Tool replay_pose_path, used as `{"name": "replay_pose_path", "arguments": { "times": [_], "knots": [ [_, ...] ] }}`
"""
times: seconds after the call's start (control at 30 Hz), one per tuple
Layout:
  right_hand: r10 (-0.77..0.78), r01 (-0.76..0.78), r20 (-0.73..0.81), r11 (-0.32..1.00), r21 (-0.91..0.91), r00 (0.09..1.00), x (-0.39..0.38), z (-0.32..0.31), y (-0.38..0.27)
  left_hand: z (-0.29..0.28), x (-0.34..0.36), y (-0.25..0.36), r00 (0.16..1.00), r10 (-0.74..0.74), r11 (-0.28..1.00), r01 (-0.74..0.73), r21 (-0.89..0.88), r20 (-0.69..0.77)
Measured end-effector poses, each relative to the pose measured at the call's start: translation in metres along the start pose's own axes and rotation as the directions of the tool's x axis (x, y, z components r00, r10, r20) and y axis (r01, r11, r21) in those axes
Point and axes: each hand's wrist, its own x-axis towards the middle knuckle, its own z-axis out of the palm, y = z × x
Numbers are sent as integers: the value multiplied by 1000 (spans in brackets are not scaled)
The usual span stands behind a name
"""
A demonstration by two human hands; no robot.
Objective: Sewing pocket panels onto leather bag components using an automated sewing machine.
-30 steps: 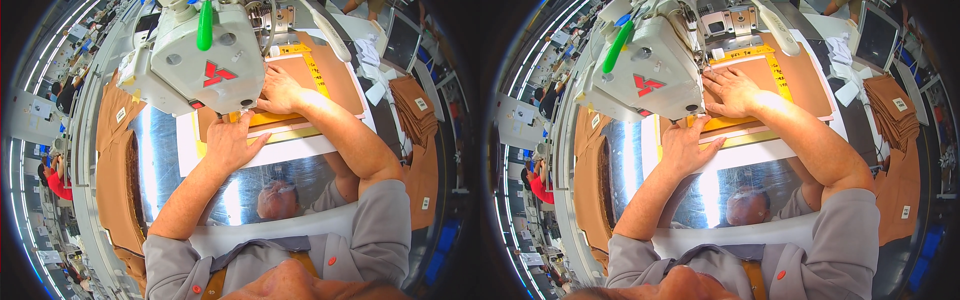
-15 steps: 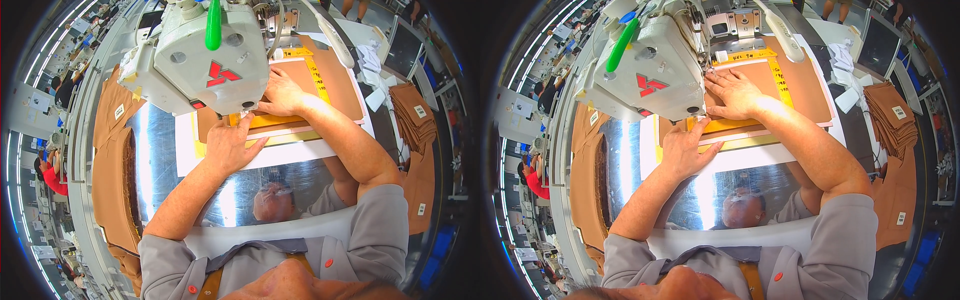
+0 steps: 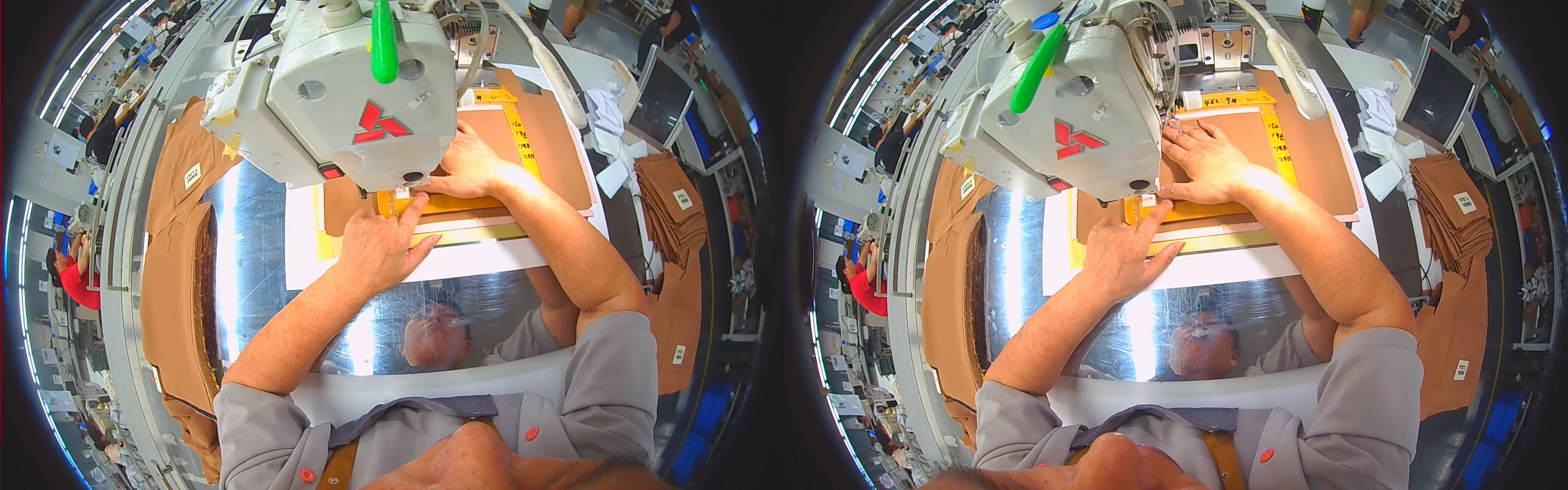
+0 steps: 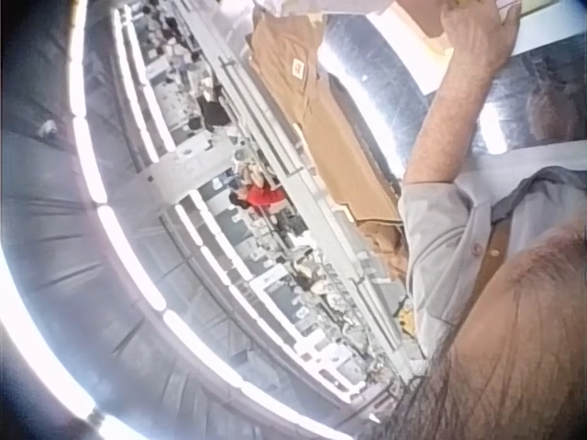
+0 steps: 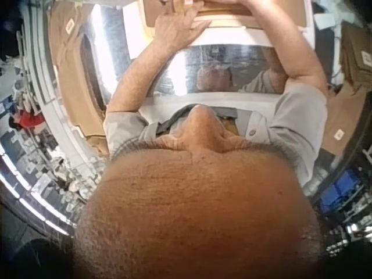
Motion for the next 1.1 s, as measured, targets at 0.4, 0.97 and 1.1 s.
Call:
{"name": "replay_pose_path", "arguments": {
  "times": [0.4,0.97,1.1],
  "knots": [
    [8,-8,22,1000,5,1000,-1,-3,-2,-7,4,6,986,-46,999,50,-17,158],
    [15,-20,-119,999,-40,993,1,7,-5,1,17,28,974,-54,985,17,170,218],
    [20,-26,-103,998,-55,994,4,12,-4,0,15,26,982,-17,991,-8,132,189]
  ]
}}
